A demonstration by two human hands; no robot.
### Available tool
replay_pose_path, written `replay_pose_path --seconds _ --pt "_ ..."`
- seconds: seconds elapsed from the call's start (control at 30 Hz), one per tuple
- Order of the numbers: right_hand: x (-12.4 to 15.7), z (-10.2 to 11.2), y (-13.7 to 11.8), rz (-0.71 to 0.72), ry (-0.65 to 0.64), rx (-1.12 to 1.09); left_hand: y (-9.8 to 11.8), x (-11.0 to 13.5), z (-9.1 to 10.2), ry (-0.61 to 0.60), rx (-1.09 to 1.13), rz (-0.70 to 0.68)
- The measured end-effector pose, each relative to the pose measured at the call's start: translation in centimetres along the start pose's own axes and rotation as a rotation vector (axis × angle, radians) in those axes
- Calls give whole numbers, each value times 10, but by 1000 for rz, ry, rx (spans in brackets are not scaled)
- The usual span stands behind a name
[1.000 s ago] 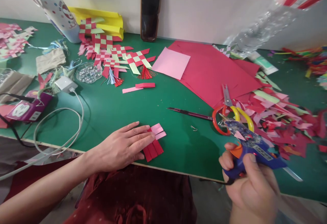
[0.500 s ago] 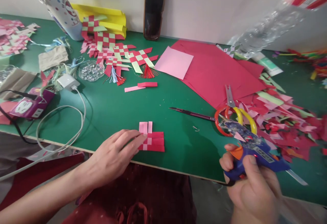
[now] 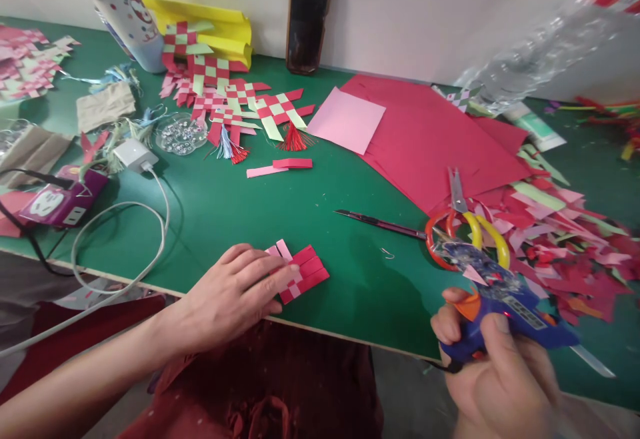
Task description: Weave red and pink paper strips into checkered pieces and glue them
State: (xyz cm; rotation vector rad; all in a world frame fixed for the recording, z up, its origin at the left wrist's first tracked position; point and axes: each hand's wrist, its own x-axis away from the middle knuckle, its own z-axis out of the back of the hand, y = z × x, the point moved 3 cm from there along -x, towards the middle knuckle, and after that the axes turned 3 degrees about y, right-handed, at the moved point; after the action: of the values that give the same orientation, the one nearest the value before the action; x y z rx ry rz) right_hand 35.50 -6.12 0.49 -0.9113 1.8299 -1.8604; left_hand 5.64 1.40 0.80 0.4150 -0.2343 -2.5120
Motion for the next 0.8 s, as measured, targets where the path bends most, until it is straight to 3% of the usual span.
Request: replay_pose_path --seconds 0.07,0.17,0.37,0.8 --pt "3 -2 -1 -4 -14 11 -2 -12 5 117 50 90" --pt "9 -6 -3 -8 -79 19 -3 -29 4 133 162 192" --pt "16 -16 3 17 -233 45 -3 -42 -10 -47 187 298" --pt "19 -21 14 -70 -387 102 -1 -49 -11 -165 189 363"
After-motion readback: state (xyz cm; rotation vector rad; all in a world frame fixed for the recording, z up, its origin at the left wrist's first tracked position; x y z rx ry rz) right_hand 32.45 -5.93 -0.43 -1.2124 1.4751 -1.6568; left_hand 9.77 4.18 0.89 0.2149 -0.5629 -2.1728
